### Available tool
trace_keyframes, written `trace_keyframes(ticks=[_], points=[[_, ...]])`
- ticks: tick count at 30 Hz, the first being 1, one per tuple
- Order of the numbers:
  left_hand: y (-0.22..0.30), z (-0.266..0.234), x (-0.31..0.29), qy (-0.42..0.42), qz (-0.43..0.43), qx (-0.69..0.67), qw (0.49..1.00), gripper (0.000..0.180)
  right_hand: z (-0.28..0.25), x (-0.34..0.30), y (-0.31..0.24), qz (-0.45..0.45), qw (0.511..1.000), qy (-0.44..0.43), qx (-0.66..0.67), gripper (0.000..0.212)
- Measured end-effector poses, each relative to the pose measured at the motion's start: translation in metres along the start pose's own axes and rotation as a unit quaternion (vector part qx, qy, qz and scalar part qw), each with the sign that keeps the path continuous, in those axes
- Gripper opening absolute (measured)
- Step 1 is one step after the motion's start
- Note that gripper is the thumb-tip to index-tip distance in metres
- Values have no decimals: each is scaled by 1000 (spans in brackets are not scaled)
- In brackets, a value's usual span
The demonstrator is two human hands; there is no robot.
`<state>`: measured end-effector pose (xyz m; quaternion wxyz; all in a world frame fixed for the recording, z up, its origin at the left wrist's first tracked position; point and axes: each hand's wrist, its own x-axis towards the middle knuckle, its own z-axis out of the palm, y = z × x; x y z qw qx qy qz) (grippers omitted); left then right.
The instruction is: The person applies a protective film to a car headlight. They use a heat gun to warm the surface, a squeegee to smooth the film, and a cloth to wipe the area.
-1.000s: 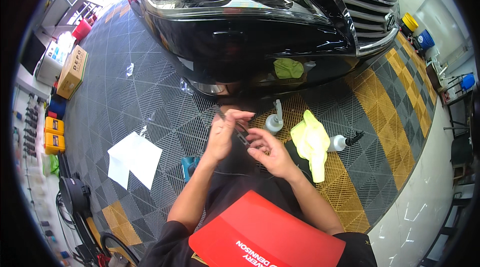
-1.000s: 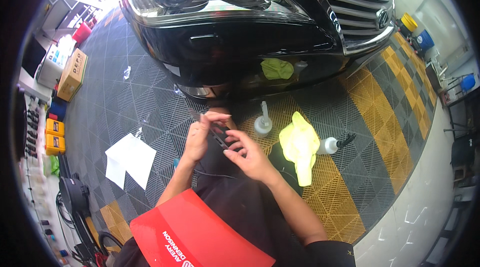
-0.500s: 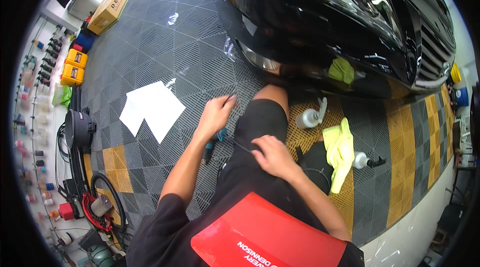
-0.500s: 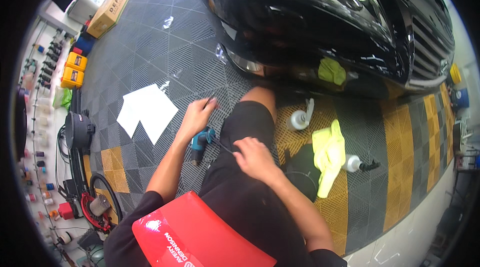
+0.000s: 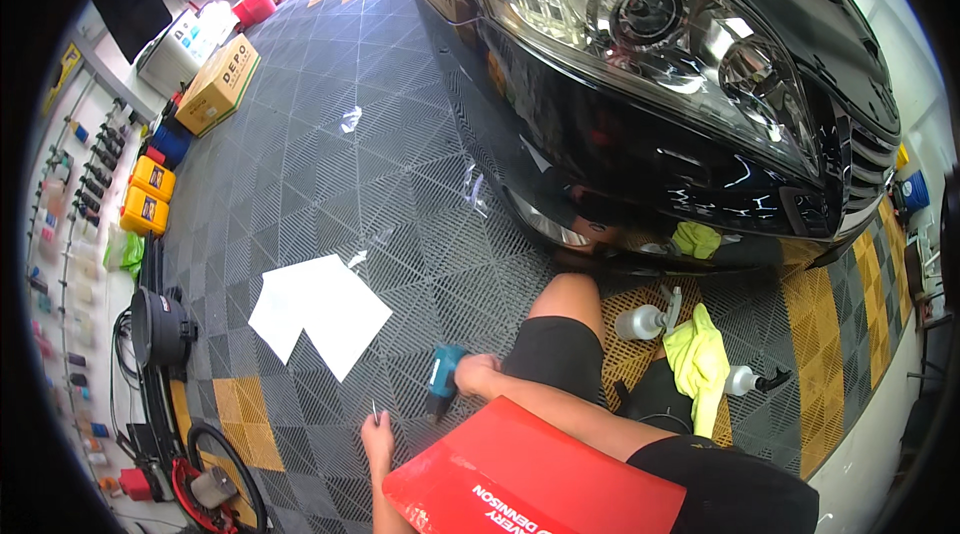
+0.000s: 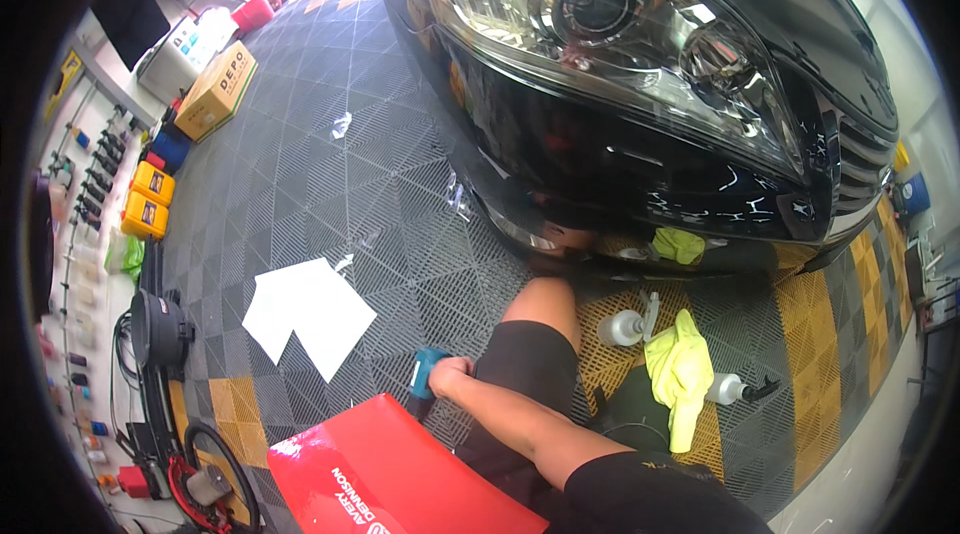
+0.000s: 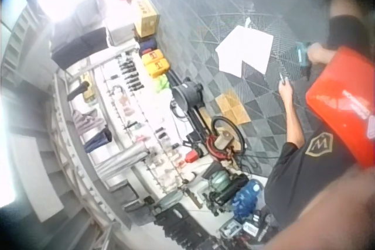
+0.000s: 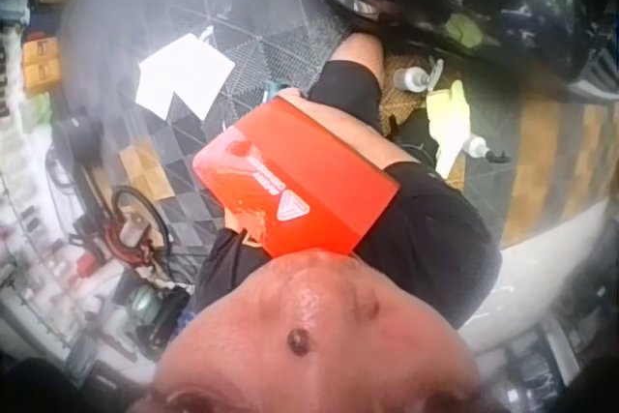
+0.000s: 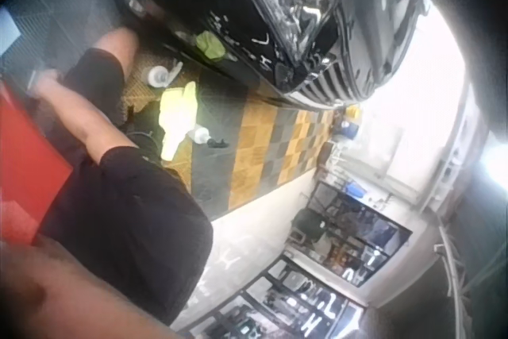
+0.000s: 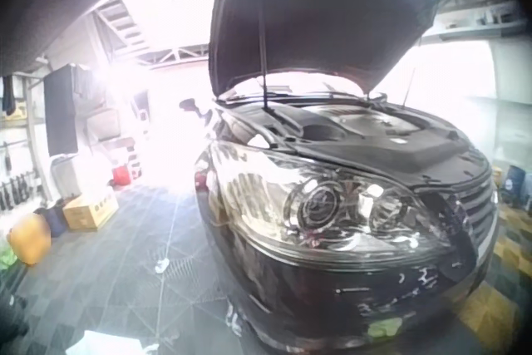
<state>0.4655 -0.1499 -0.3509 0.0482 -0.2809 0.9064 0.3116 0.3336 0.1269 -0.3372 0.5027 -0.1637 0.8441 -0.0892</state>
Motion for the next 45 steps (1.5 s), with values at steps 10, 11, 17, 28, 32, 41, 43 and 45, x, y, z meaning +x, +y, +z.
trace_keyframes(ticks=[10, 11, 17, 28, 32, 41, 43, 45], points=[[-20, -15, 48, 176, -30, -91, 980, 38, 6, 48, 13, 8, 973, 44, 228, 48], [-21, -21, 56, 206, -33, -97, 973, 38, -9, 41, 14, 49, 955, 46, 289, 52], [-19, -8, 88, 267, -97, -187, 941, 38, -78, -72, 8, 37, 891, 338, 299, 93], [26, 146, 75, -77, 17, -285, 955, 35, -187, -208, 40, -483, 490, 78, 722, 47], [80, 141, 53, -123, 40, -323, 938, 30, -157, -275, 39, -517, 581, 211, 592, 41], [306, 98, -58, -375, 233, -130, 888, 32, -4, -491, 134, -364, 434, 564, 601, 71], [351, 100, -98, -434, 332, -77, 834, 35, 20, -526, 140, -291, 392, 644, 589, 79], [390, 101, -142, -502, 404, -14, 765, 38, 53, -568, 155, -198, 410, 705, 544, 84]])
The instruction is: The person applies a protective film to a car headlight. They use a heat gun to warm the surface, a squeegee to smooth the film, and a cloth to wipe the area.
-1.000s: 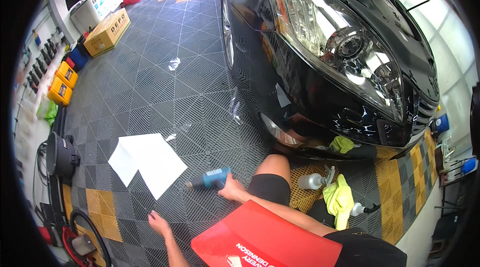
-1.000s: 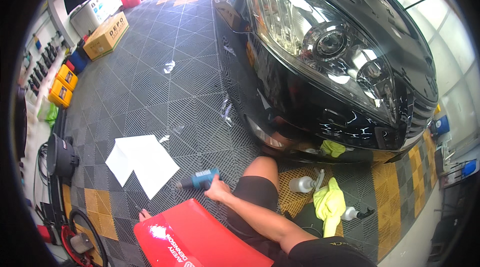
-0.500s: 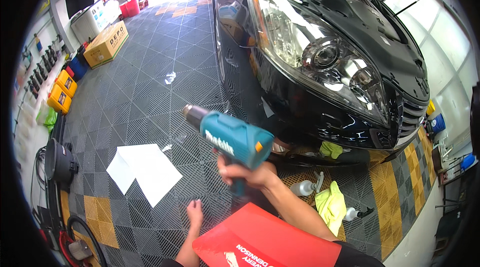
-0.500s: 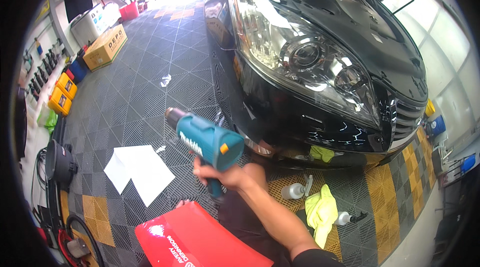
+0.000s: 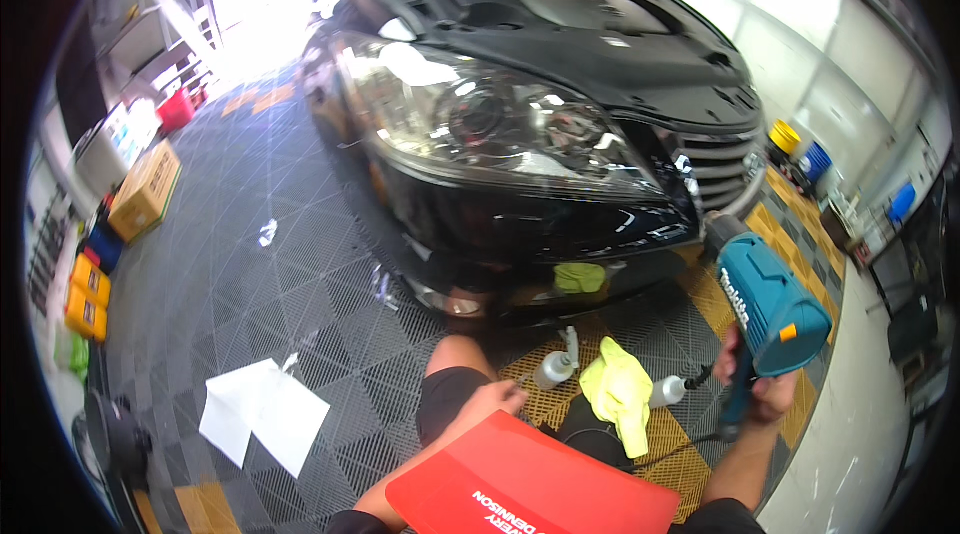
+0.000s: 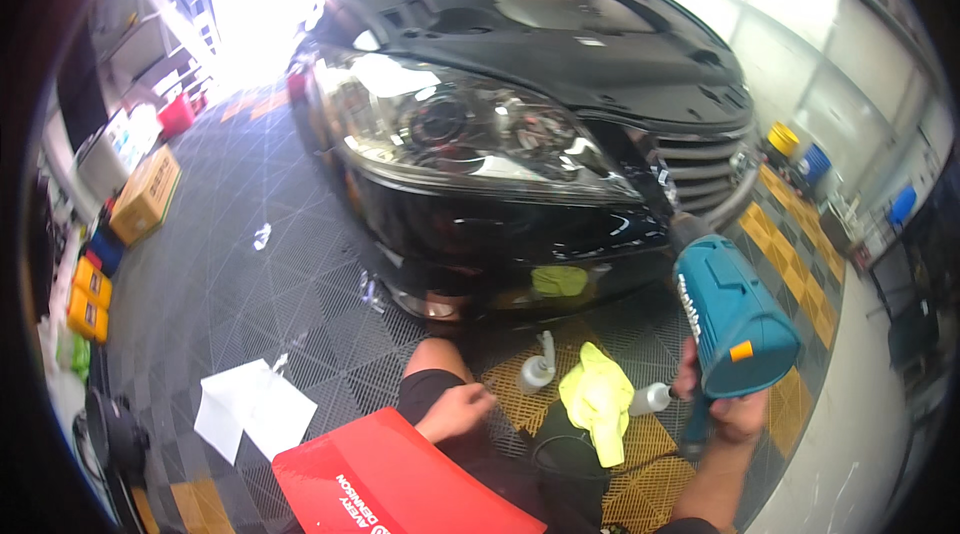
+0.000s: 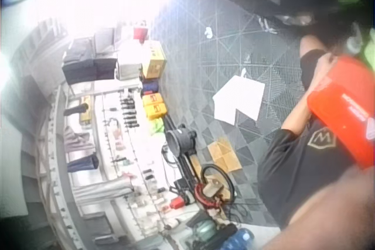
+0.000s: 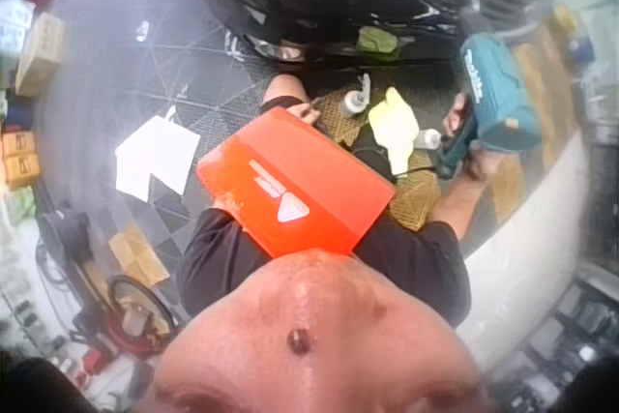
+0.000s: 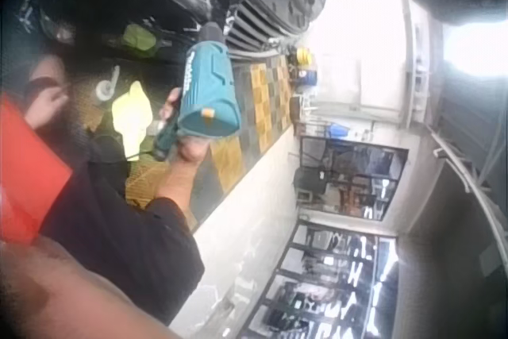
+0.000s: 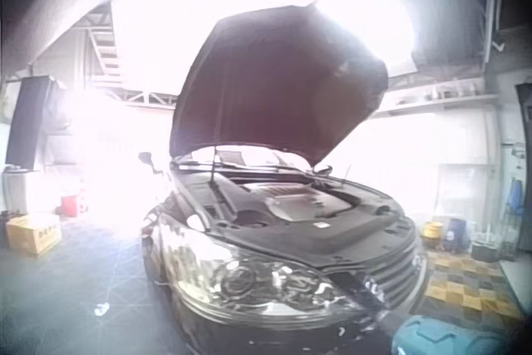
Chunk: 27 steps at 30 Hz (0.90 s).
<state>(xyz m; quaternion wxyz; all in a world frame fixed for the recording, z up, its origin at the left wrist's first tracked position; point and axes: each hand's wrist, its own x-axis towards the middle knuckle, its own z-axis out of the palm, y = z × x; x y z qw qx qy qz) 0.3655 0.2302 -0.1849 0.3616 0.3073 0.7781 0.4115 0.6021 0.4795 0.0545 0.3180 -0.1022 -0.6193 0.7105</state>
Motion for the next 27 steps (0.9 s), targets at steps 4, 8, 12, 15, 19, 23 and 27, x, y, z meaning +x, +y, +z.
trace_keyframes(ticks=[4, 8, 12, 15, 19, 23, 27], points=[[21, 55, 27, -83, 86, 128, 985, 33, -108, -77, -86, -28, 955, 111, -275, 93], [15, 80, 35, -109, 134, 66, 983, 31, -118, -144, -148, -52, 882, 196, -426, 96], [71, 74, 31, -210, -3, -32, 977, 38, -154, -212, -138, 6, 866, 263, -425, 85], [105, 59, 35, -164, 49, 13, 985, 38, -128, -193, -70, -24, 912, 312, -266, 80], [216, 0, 85, 36, 333, 89, 938, 22, -117, -186, -3, -7, 931, 327, -161, 77], [380, -37, 205, 249, 469, 298, 793, 32, -109, -182, 13, 26, 954, 285, -88, 65], [455, -78, 330, 260, 436, 525, 683, 44, -134, -213, 51, 40, 956, 253, -142, 69]])
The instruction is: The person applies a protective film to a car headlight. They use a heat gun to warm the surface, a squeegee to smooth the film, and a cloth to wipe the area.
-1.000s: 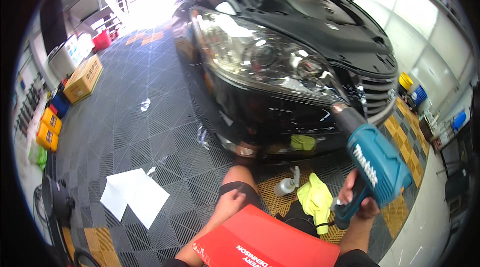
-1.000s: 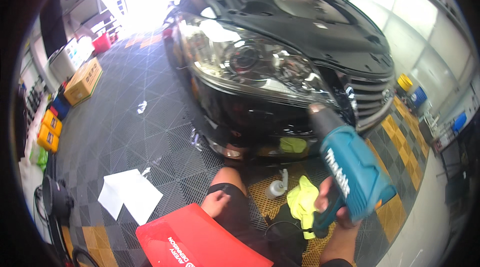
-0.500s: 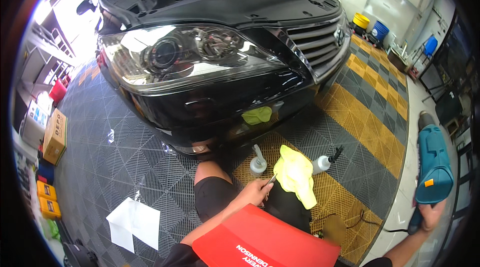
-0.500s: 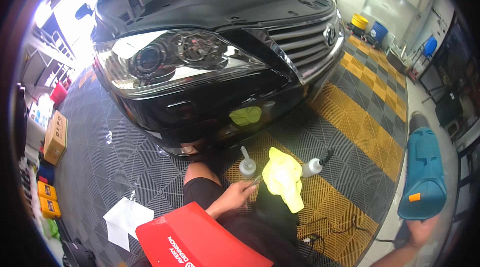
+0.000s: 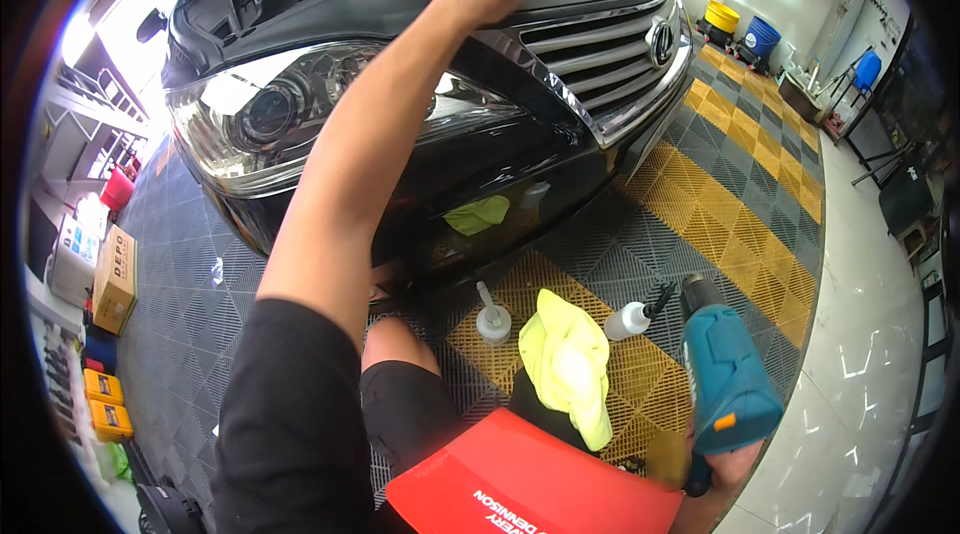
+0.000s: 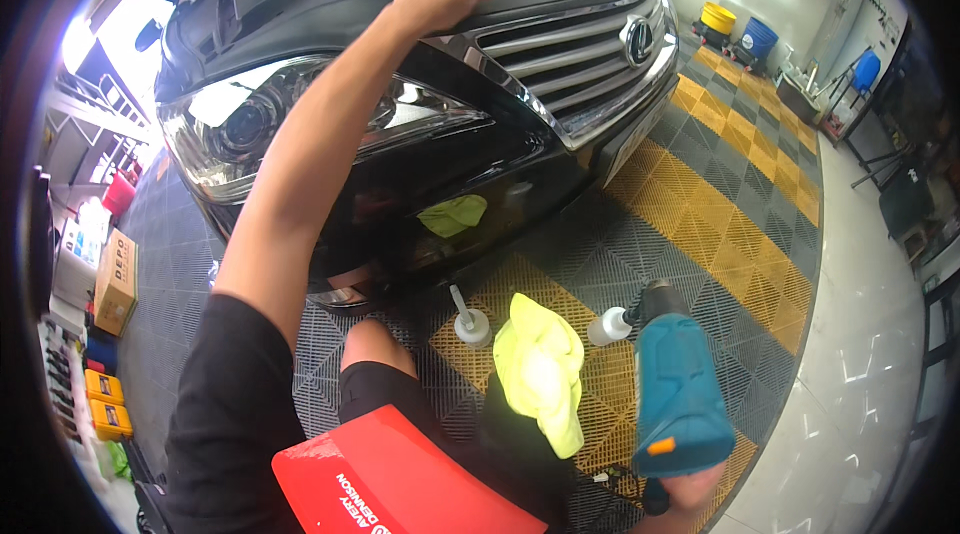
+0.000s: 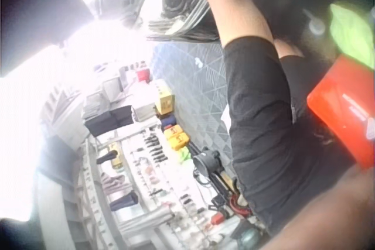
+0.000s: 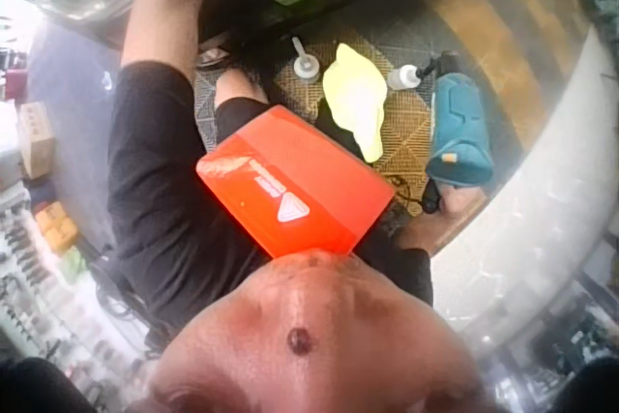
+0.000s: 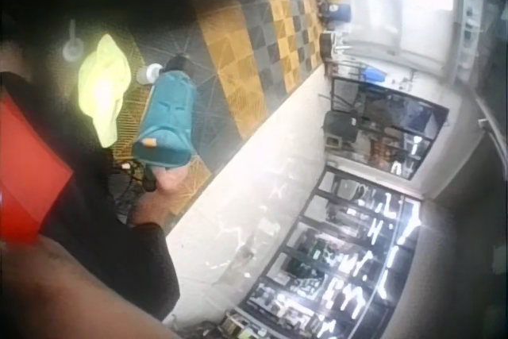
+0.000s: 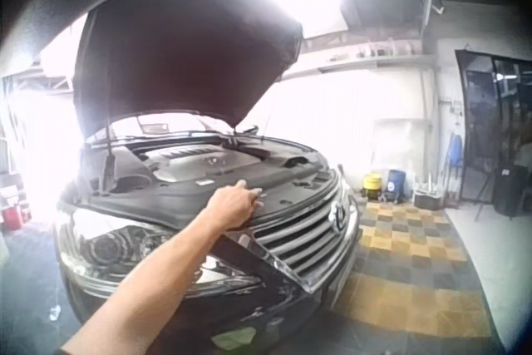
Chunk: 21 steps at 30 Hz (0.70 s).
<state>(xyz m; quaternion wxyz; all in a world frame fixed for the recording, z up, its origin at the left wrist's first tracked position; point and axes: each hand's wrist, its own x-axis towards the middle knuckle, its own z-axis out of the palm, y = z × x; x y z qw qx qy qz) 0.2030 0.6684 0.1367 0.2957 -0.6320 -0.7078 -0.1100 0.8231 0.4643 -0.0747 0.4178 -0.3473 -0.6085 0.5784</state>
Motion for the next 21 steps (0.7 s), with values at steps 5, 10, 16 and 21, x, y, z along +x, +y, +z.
trace_keyframes(ticks=[5, 10, 16, 21], points=[[-36, 35, 40, -68, -36, 56, 995, 56, 38, 3, 13, 21, 955, -94, 279, 67], [-23, 29, 44, -70, -36, 31, 996, 59, 88, 50, 13, 72, 838, -229, 491, 65], [-23, -36, -15, 104, 19, -4, 994, 42, 104, 99, 5, 74, 814, -296, 494, 62], [127, -63, -236, -12, -122, -484, 866, 27, 88, 99, 6, -12, 832, -203, 516, 65]])
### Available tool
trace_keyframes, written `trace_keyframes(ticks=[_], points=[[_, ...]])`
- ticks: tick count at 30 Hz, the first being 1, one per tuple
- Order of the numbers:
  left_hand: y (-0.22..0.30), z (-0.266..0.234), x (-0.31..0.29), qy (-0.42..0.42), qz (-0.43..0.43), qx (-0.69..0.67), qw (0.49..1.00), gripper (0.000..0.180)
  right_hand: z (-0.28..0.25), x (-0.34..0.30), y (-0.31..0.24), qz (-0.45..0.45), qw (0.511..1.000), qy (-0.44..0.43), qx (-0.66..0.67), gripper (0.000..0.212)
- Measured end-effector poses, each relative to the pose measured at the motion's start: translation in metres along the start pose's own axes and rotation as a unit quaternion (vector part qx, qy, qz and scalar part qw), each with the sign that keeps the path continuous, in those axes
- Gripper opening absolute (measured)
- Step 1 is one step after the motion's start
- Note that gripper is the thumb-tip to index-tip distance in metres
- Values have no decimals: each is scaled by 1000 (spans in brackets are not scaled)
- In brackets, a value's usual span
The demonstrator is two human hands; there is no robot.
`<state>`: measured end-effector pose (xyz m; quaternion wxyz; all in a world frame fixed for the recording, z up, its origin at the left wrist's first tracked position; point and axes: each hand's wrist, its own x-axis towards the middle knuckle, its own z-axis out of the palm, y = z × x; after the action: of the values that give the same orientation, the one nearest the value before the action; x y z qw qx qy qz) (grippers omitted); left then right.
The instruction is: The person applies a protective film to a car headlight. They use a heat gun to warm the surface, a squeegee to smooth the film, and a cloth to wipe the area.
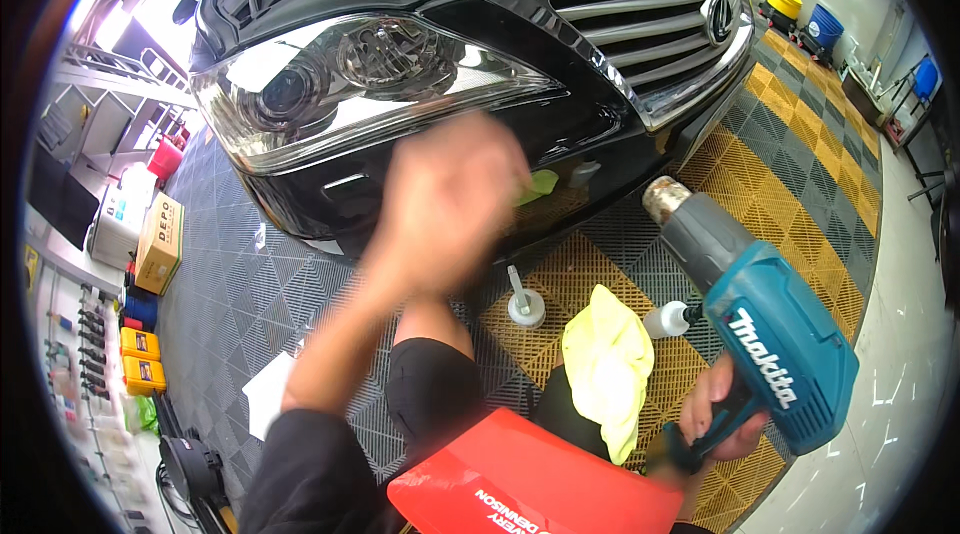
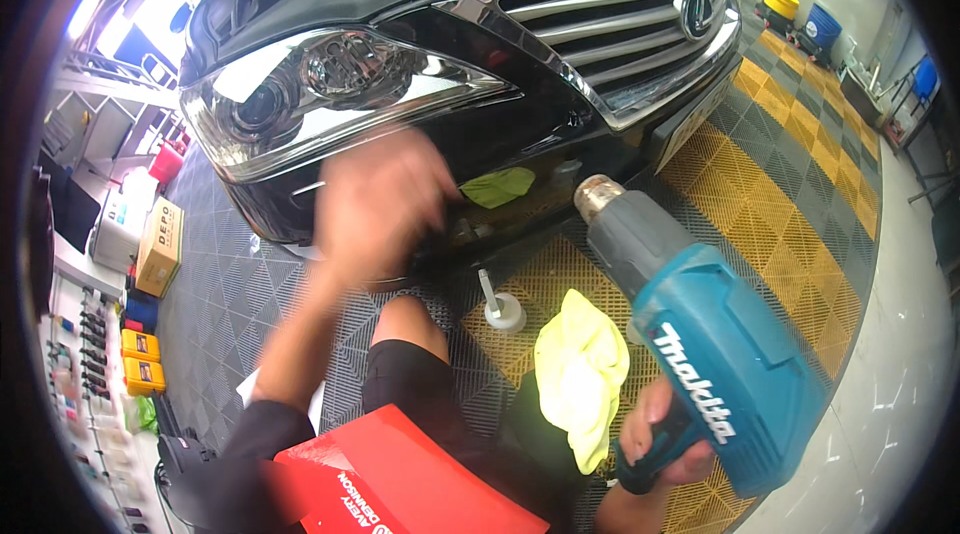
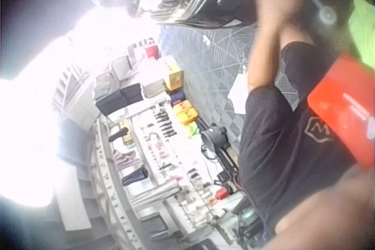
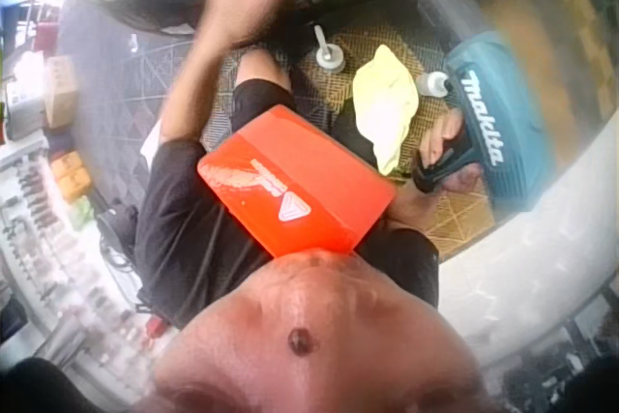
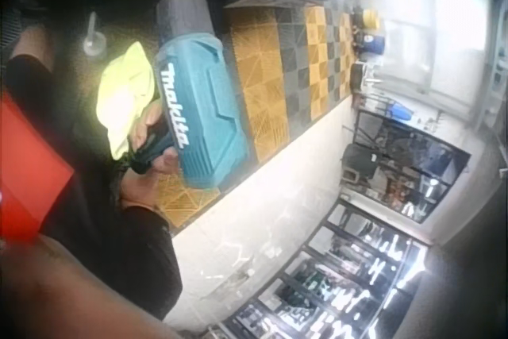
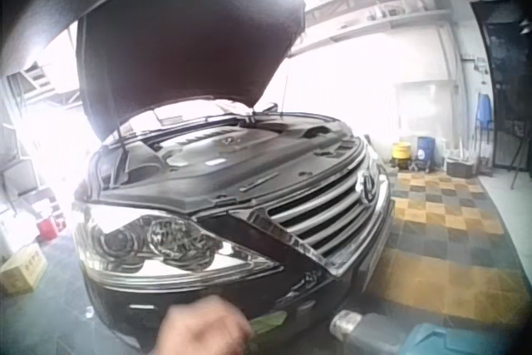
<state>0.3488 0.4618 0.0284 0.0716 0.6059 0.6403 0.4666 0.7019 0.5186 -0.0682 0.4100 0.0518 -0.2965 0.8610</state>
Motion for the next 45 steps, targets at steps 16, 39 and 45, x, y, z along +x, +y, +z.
trace_keyframes(ticks=[16, 39, 45], points=[[-58, 186, -203, -221, -164, -13, 961, 70, -2, 28, 41, -19, 981, -65, -180, 75], [133, -98, -170, 24, -662, -385, 643, 61, 224, 175, 20, 249, 924, 187, -223, 45], [179, -163, -137, 221, -697, -488, 477, 58, 282, 230, 31, 317, 895, 214, -230, 38]])
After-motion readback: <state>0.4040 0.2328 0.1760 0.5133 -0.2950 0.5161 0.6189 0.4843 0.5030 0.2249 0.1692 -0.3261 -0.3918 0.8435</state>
